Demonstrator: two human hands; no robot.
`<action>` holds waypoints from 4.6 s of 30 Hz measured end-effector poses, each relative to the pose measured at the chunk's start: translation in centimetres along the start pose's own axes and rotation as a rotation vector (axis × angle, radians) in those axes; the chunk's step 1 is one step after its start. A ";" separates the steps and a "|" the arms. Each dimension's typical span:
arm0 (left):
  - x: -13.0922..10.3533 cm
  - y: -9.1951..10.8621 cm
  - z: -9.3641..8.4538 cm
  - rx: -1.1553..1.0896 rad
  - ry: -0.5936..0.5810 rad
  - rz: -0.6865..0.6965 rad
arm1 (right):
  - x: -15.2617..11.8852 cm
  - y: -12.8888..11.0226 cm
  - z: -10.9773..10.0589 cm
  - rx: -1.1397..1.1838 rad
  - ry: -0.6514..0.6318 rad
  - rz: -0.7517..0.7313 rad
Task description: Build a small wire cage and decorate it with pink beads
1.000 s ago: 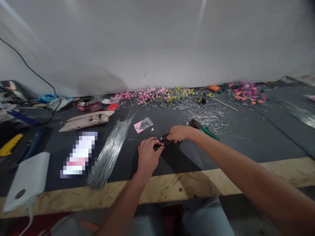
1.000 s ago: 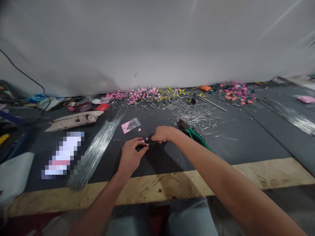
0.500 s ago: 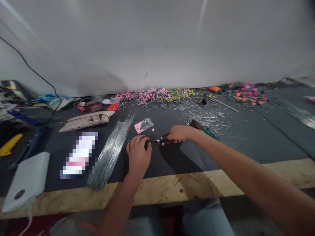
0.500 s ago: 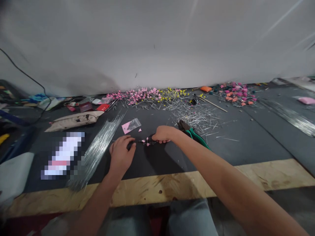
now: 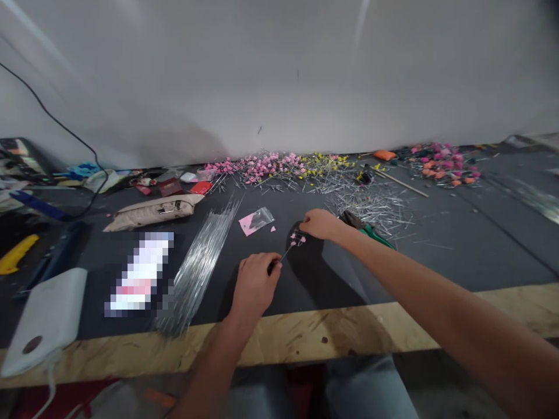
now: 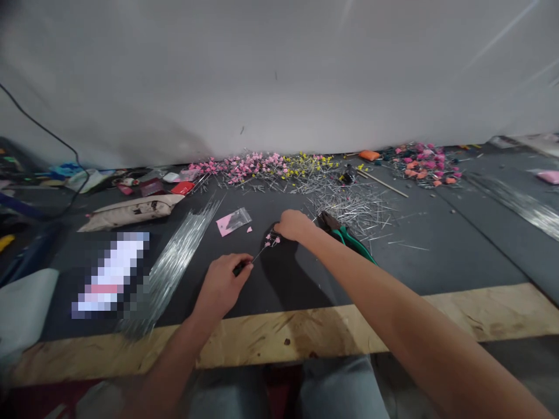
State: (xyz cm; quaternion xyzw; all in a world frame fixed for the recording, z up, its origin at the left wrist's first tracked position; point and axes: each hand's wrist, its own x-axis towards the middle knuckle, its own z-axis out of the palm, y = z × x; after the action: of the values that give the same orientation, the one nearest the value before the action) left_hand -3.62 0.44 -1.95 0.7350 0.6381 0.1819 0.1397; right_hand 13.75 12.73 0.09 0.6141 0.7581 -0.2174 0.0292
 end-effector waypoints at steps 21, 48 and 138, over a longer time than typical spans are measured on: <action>6.1 -0.6 0.3 0.140 0.040 -0.102 | -1.0 0.6 0.3 0.389 0.326 0.056; 9.2 -0.7 2.6 -0.808 0.098 -0.175 | -1.7 0.7 2.7 1.075 0.192 0.132; 7.5 -0.7 2.2 -1.153 0.269 -0.083 | -4.3 -0.2 4.7 1.497 0.110 -0.246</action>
State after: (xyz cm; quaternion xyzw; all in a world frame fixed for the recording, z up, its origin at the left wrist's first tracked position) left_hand -2.35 8.05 -3.59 0.4854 0.4764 0.5854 0.4412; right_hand 13.61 7.06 -2.75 0.3910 0.4714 -0.6445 -0.4576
